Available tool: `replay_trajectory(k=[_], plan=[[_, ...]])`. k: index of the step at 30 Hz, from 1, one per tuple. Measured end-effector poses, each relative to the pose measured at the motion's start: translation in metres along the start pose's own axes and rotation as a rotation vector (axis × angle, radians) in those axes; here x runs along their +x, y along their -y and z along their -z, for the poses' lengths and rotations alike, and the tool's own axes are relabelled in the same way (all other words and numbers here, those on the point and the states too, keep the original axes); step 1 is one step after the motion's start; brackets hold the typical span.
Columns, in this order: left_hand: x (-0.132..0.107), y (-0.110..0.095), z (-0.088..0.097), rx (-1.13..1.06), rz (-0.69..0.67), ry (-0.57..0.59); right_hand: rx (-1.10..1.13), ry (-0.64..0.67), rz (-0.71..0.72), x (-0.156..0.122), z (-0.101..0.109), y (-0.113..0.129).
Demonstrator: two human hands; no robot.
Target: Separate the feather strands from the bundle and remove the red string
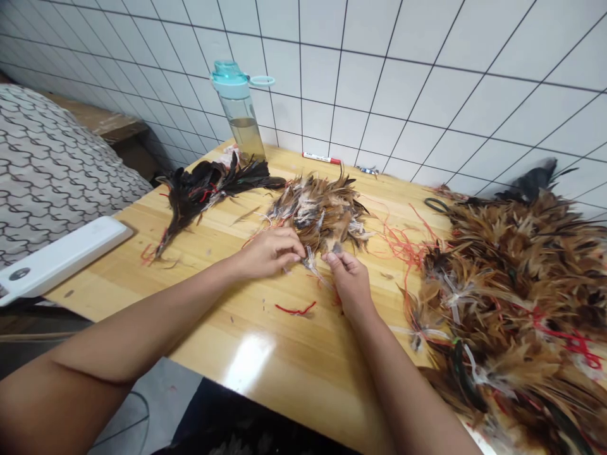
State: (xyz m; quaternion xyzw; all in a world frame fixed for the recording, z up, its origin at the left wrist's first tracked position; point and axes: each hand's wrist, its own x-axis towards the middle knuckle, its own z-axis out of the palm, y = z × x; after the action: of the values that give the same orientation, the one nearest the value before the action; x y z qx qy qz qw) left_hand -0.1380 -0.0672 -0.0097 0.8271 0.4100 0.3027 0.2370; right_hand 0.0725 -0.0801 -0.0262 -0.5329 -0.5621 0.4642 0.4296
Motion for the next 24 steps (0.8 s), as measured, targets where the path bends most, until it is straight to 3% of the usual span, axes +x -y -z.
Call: replay_trajectory(k=[3, 8, 15, 24], plan=[[-0.002, 0.003, -0.008, 0.117, -0.061, 0.085, 0.0, -0.004, 0.0, 0.0, 0.0, 0.0], [-0.001, 0.004, -0.011, 0.234, -0.05, 0.094, -0.047, -0.014, 0.037, -0.001, -0.002, -0.002], [-0.001, -0.001, 0.004, 0.203, -0.021, 0.098, -0.179, -0.005, 0.135, 0.002, -0.001, -0.007], [-0.002, -0.003, 0.002, 0.152, -0.12, 0.058, -0.314, -0.008, 0.324, 0.003, -0.004, -0.009]])
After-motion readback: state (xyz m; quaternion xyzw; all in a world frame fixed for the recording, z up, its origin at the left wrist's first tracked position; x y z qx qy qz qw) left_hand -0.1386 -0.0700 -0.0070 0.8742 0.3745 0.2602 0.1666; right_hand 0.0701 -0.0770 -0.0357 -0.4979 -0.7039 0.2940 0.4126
